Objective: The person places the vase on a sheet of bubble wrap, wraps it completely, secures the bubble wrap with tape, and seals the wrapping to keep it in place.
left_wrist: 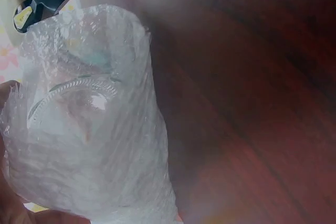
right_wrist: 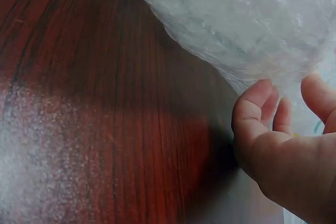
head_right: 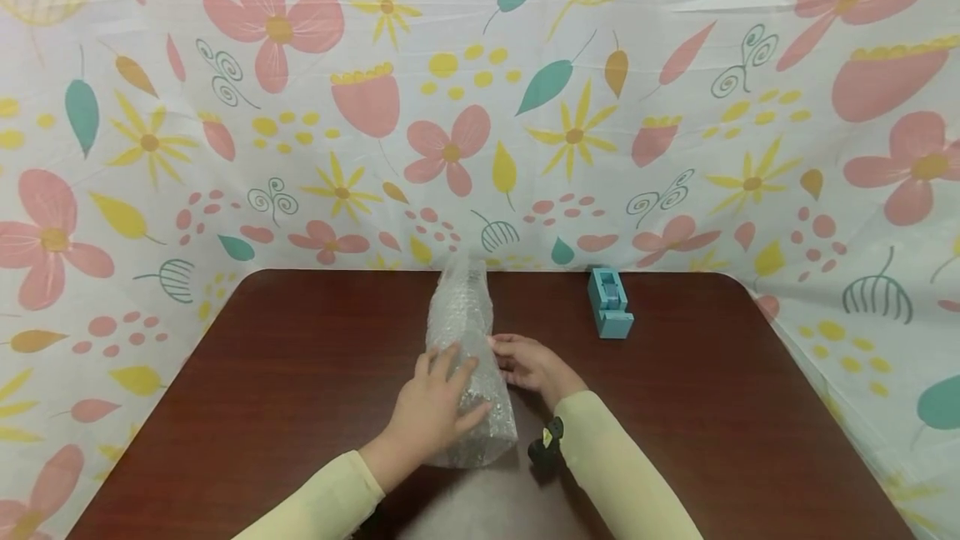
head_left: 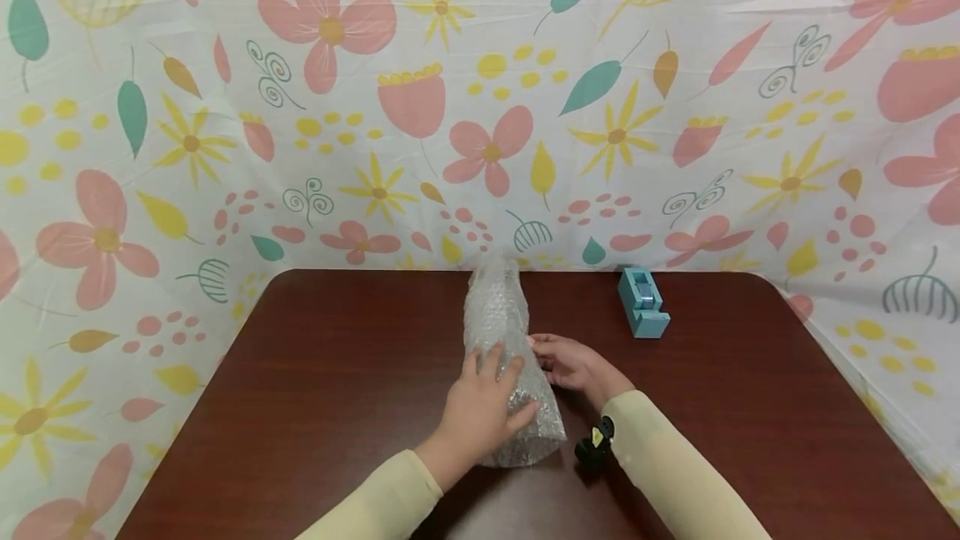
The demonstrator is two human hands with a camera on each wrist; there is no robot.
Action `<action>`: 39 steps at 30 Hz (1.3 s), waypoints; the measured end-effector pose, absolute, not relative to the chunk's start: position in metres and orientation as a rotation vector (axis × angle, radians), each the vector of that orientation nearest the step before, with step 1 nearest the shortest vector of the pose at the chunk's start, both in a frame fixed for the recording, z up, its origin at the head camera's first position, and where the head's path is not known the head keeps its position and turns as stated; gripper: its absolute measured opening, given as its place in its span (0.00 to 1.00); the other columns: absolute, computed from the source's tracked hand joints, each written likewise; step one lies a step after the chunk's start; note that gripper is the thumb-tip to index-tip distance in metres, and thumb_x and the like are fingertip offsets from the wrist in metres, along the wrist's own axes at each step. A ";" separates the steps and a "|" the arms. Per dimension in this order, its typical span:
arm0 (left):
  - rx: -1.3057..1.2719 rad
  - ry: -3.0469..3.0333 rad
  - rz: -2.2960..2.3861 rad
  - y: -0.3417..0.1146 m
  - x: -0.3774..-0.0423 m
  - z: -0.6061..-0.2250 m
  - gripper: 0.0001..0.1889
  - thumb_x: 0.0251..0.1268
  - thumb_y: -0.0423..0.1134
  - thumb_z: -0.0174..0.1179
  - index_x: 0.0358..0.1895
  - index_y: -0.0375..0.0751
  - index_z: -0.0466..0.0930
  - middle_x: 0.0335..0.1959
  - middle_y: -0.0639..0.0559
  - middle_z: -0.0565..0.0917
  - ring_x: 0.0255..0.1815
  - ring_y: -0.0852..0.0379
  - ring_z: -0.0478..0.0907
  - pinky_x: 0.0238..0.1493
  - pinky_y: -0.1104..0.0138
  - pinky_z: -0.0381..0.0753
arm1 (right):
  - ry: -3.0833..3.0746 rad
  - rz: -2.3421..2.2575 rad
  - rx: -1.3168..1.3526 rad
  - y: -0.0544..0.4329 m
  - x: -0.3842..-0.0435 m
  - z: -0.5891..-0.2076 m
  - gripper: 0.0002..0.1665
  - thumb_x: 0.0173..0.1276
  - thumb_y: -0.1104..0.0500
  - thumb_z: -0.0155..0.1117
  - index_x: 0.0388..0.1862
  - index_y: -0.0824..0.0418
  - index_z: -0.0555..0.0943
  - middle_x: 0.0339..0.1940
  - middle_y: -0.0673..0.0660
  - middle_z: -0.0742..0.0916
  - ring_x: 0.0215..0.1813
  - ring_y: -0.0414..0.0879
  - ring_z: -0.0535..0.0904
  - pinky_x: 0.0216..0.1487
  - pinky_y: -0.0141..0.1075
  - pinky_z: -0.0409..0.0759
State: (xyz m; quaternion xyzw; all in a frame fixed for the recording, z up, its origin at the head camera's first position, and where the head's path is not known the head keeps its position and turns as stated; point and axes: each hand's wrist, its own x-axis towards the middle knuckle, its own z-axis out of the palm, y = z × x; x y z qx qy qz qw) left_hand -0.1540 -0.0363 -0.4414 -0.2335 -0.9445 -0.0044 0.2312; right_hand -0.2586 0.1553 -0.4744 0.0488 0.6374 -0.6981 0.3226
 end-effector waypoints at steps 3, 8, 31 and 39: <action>-0.660 -2.630 -0.054 -0.038 -0.153 -0.440 0.31 0.64 0.67 0.63 0.62 0.51 0.81 0.63 0.42 0.82 0.59 0.37 0.81 0.35 0.64 0.90 | 1.613 -1.826 0.111 0.157 -0.258 -0.476 0.28 0.84 0.50 0.46 0.75 0.63 0.63 0.43 0.45 0.81 0.44 0.37 0.79 0.45 0.31 0.83; -0.669 -2.607 -0.095 -0.041 -0.153 -0.442 0.29 0.62 0.64 0.66 0.60 0.51 0.82 0.61 0.41 0.82 0.58 0.38 0.81 0.33 0.64 0.89 | 1.454 -1.885 0.052 0.157 -0.257 -0.481 0.14 0.84 0.50 0.44 0.59 0.52 0.73 0.39 0.43 0.85 0.41 0.35 0.82 0.44 0.30 0.84; -0.746 -2.690 -0.198 -0.050 -0.157 -0.435 0.30 0.69 0.64 0.59 0.67 0.51 0.76 0.66 0.40 0.77 0.61 0.36 0.77 0.27 0.64 0.86 | 1.876 -1.753 0.224 0.144 -0.227 -0.451 0.29 0.83 0.44 0.46 0.68 0.63 0.75 0.49 0.49 0.85 0.51 0.43 0.80 0.50 0.37 0.81; -0.828 -2.850 -0.439 -0.054 -0.156 -0.423 0.36 0.74 0.62 0.54 0.79 0.53 0.62 0.75 0.37 0.70 0.71 0.33 0.71 0.47 0.52 0.89 | 1.938 -1.701 0.115 0.146 -0.210 -0.444 0.39 0.83 0.43 0.45 0.81 0.65 0.57 0.75 0.69 0.71 0.72 0.62 0.73 0.62 0.48 0.80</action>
